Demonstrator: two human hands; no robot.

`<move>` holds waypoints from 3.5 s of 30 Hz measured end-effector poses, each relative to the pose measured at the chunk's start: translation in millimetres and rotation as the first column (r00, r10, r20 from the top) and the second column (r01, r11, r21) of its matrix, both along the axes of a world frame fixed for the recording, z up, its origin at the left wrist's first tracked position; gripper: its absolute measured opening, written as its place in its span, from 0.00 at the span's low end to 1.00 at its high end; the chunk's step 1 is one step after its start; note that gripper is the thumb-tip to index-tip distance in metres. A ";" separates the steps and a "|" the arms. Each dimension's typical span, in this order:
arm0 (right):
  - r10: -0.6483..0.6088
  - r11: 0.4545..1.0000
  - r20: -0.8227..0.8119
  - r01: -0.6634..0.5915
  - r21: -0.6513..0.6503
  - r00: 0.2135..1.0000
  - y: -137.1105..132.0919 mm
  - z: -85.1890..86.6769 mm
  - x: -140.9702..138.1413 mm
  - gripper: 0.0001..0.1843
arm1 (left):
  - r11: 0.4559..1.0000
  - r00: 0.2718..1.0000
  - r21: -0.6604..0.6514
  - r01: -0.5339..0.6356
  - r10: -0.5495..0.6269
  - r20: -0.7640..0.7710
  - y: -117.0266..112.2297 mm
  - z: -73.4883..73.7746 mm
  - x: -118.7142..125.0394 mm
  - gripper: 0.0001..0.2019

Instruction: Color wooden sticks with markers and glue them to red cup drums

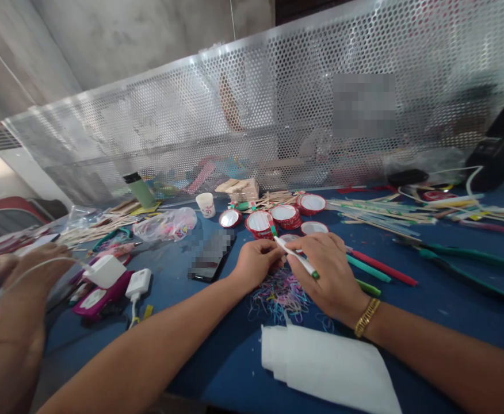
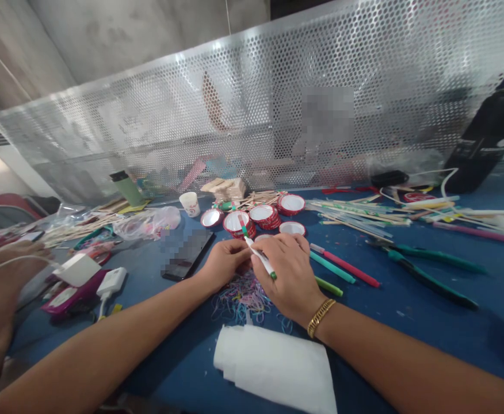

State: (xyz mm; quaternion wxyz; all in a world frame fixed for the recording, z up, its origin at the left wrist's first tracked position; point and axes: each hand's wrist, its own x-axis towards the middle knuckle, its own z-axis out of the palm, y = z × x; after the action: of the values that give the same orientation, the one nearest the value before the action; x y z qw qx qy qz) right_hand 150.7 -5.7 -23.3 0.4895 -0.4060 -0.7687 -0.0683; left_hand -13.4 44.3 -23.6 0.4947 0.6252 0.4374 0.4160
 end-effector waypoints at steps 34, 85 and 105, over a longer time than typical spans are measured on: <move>-0.034 0.999 0.003 0.034 -0.003 0.999 0.2 -0.2 -0.2 0.07 | 1.000 1.000 -0.010 -0.003 0.003 0.010 0.5 -1.3 -0.1 0.19; -0.015 1.000 -0.024 0.015 -0.019 1.000 3.0 0.4 -0.8 0.08 | 1.000 1.000 -0.006 0.013 -0.013 0.002 -1.0 4.2 -0.6 0.20; 0.006 1.000 -0.008 -0.007 -0.017 1.000 4.2 -0.5 1.1 0.07 | 1.000 0.999 -0.021 0.021 -0.020 0.051 -0.9 5.1 0.2 0.19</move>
State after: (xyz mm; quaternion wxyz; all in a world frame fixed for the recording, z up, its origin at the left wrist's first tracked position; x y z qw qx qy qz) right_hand 151.7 -1.5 -23.8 0.4895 -0.4078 -0.7685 -0.0587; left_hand -13.3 43.4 -18.4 0.5164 0.6136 0.4229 0.4219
